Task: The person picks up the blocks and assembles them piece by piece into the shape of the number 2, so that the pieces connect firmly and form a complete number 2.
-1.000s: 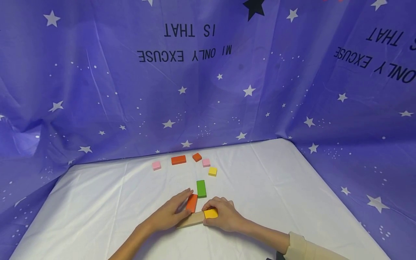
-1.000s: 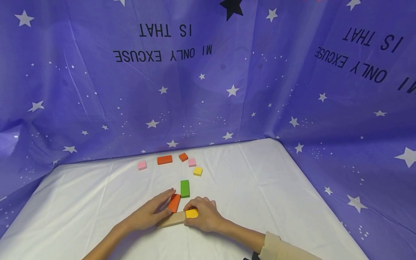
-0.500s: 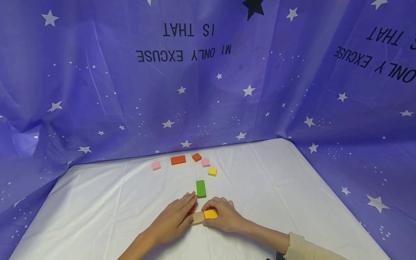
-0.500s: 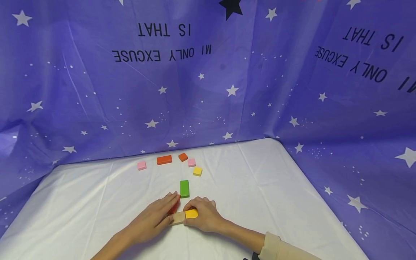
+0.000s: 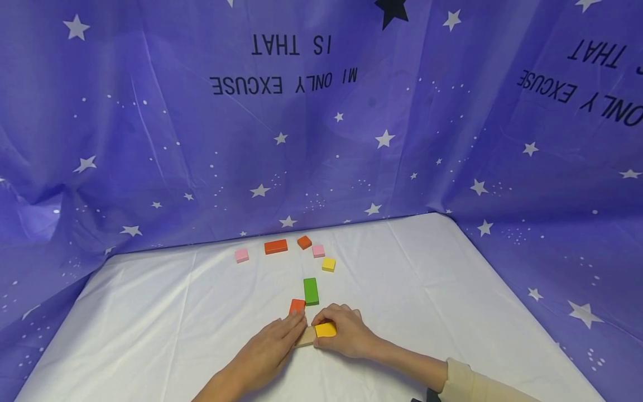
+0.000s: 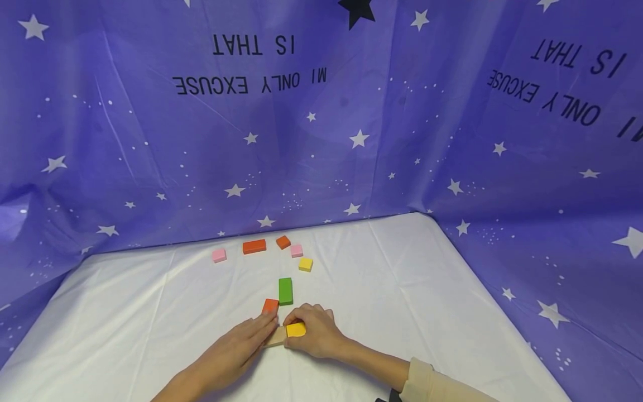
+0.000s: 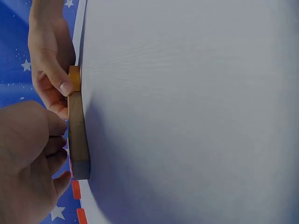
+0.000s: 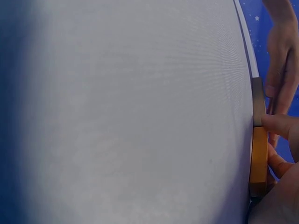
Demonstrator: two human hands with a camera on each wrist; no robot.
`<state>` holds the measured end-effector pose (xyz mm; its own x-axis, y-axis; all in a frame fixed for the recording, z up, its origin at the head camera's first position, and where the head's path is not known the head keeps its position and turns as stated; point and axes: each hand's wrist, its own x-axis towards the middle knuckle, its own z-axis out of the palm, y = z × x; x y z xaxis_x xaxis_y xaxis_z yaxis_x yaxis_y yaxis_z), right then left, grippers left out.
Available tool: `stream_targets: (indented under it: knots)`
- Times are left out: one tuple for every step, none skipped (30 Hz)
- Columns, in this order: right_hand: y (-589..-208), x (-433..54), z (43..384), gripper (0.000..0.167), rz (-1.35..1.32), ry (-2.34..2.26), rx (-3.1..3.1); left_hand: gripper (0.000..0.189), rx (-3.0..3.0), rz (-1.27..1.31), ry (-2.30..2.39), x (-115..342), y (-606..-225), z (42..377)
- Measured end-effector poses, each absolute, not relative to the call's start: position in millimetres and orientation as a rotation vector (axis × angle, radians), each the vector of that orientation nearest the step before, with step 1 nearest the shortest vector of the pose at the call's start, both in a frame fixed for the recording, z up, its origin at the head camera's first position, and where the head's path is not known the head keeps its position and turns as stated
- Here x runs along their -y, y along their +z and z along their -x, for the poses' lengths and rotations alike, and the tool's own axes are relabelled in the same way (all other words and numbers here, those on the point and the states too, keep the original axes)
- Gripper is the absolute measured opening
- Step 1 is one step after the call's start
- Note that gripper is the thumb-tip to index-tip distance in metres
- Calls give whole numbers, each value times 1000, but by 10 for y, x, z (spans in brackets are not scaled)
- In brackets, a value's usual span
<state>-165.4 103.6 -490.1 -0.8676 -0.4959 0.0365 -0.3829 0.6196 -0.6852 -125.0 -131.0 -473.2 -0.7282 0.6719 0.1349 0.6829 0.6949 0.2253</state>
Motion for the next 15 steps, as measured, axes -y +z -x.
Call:
stream_targets:
  knots:
    - [-4899, -1035, 1654, 25, 733, -1080, -2684, 45, 2848, 1144, -406, 1311, -4738, 1245]
    - [-4896, -1033, 1653, 25, 733, -1080, -2684, 45, 2841, 1145, -408, 1313, -4745, 1241]
    - [-4894, -1031, 1653, 25, 731, -1079, -2683, 45, 2834, 1147, -408, 1314, -4750, 1238]
    - [-4892, -1029, 1652, 25, 729, -1078, -2682, 45, 2830, 1147, -405, 1315, -4758, 1236]
    - [-4890, -1028, 1653, 25, 725, -1076, -2681, 45, 2826, 1148, -402, 1316, -4763, 1234]
    - [-4887, -1027, 1653, 25, 721, -1075, -2679, 46, 2822, 1146, -398, 1317, -4769, 1233]
    - [-4885, -1026, 1653, 25, 718, -1074, -2677, 46, 2815, 1146, -392, 1317, -4774, 1233]
    - [-4882, -1025, 1655, 25, 715, -1072, -2677, 46, 2811, 1146, -383, 1317, -4779, 1233]
    - [-4879, -1024, 1657, 25, 713, -1072, -2675, 46, 2802, 1148, -373, 1317, -4785, 1232]
    - [-4878, -1024, 1659, 25, 712, -1071, -2675, 46, 2802, 1148, -366, 1316, -4789, 1233]
    - [-4876, -1024, 1661, 25, 711, -1070, -2675, 46, 2799, 1149, -356, 1315, -4795, 1234]
    - [-4875, -1024, 1662, 25, 713, -1069, -2675, 46, 2800, 1149, -345, 1314, -4798, 1234]
    - [-4873, -1025, 1664, 25, 716, -1068, -2676, 47, 2802, 1152, -335, 1313, -4798, 1234]
    - [-4873, -1026, 1666, 25, 720, -1068, -2676, 47, 2806, 1153, -323, 1312, -4800, 1235]
    - [-4872, -1028, 1668, 26, 724, -1068, -2674, 48, 2807, 1154, -313, 1310, -4801, 1234]
